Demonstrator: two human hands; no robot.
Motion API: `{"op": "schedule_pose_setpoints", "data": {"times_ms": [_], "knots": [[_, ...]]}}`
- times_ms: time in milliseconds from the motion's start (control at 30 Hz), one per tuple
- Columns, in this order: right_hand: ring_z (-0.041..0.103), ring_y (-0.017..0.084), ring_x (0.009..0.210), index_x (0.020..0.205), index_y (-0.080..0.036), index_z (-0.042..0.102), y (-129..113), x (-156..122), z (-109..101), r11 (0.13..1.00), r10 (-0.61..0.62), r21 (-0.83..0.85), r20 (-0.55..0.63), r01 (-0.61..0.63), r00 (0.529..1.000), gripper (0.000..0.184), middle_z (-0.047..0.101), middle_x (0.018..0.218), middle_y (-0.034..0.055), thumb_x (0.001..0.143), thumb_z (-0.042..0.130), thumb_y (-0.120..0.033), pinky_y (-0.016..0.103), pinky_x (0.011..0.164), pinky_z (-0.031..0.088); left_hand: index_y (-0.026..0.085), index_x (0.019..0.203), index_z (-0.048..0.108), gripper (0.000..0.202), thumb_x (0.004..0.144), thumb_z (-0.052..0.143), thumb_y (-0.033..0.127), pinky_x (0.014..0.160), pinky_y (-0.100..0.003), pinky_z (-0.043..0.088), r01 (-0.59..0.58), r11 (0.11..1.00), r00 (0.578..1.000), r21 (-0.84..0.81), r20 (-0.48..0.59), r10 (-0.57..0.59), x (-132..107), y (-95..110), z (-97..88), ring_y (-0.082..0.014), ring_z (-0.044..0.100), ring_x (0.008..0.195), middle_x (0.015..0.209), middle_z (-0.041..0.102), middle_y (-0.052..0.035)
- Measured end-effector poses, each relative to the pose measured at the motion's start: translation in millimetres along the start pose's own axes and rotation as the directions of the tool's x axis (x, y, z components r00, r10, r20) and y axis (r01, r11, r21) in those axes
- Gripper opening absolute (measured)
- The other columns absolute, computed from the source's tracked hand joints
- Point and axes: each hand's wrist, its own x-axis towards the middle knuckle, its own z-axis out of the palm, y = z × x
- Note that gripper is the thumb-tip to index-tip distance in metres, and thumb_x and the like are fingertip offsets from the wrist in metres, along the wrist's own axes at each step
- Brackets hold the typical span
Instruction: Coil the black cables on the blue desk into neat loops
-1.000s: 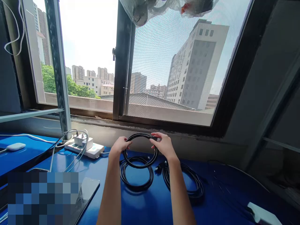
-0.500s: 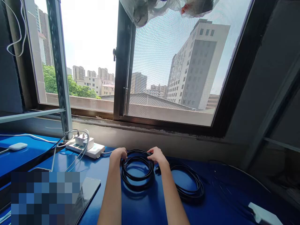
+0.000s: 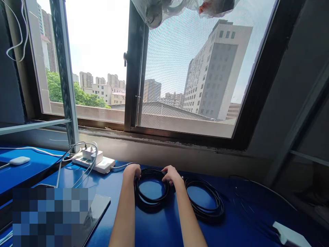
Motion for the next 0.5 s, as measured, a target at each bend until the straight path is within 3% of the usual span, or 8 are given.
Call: {"op": "schedule_pose_setpoints", "data": {"times_ms": [67,233,500], "knots": [[0.062,0.017,0.094,0.118,-0.015,0.057,0.3,0.4,0.5,1.0,-0.01,0.003,-0.004,0.01,1.0,0.031,0.059,0.116,0.0078,0.088,0.062,-0.021,0.034,0.077,0.056,0.022,0.066,0.062,0.008,0.073,0.063,0.018,0.065,-0.032,0.054,0.03,0.999,0.998,0.011,0.063,-0.03,-2.4,2.8,-3.9,-0.0249,0.068,0.075,0.058,0.061,-0.0021],[0.062,0.018,0.095,0.118,-0.015,0.057,0.3,0.7,1.3,1.0,-0.017,0.004,-0.003,0.017,1.0,0.031,0.06,0.115,0.0078,0.089,0.061,-0.024,0.036,0.078,0.056,0.02,0.059,0.059,0.016,0.068,0.069,0.029,0.07,-0.036,0.053,-0.005,1.0,1.0,0.027,0.004,0.004,-6.6,8.8,-12.1,-0.0314,0.068,0.082,0.061,0.064,-0.0067],[0.06,0.019,0.101,0.113,-0.015,0.06,-5.3,-4.9,-7.1,1.0,-0.023,0.015,-0.06,0.024,0.998,0.025,0.06,0.117,0.0078,0.089,0.061,-0.025,0.039,0.085,0.053,0.022,0.075,0.061,0.011,0.073,0.059,0.033,0.075,-0.034,0.054,-0.03,1.0,0.997,-0.002,-0.073,0.03,-23.0,18.1,-25.4,-0.0312,0.063,0.102,0.101,0.07,-0.0095]]}}
